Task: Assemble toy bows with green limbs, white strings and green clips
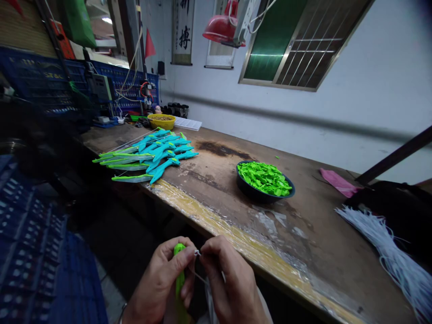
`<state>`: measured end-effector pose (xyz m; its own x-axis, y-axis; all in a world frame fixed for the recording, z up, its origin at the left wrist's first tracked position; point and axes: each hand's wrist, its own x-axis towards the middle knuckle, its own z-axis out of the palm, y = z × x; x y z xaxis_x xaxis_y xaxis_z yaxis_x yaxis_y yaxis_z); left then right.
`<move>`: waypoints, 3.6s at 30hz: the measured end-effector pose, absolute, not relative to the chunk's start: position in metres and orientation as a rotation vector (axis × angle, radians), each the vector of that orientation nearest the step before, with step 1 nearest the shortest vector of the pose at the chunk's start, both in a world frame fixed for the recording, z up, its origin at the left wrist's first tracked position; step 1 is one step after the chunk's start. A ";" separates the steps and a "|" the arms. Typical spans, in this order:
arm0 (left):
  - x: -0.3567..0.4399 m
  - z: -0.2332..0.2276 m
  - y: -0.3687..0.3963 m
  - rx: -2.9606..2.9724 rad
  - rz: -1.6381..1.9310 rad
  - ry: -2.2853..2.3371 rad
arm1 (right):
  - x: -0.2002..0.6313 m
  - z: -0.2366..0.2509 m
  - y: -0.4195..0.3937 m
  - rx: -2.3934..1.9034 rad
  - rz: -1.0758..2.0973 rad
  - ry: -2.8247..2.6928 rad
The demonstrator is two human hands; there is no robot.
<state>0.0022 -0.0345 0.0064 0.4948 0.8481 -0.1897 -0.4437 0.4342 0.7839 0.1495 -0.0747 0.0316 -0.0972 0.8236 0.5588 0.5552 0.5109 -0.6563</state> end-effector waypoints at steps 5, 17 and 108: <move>0.000 0.005 -0.037 0.704 0.853 0.615 | 0.144 0.034 -0.075 -1.125 0.264 -1.807; -0.005 0.001 -0.041 0.700 0.825 0.595 | 0.148 0.041 -0.072 -1.113 0.279 -1.852; -0.012 0.005 -0.043 0.951 0.837 0.575 | 0.165 0.052 -0.079 -1.203 1.093 -1.570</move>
<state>-0.0118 -0.0427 0.0055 0.5627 0.8238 -0.0687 -0.3598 0.3189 0.8768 0.1655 -0.0786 0.0521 -0.1719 0.9784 0.1149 0.2318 0.1535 -0.9606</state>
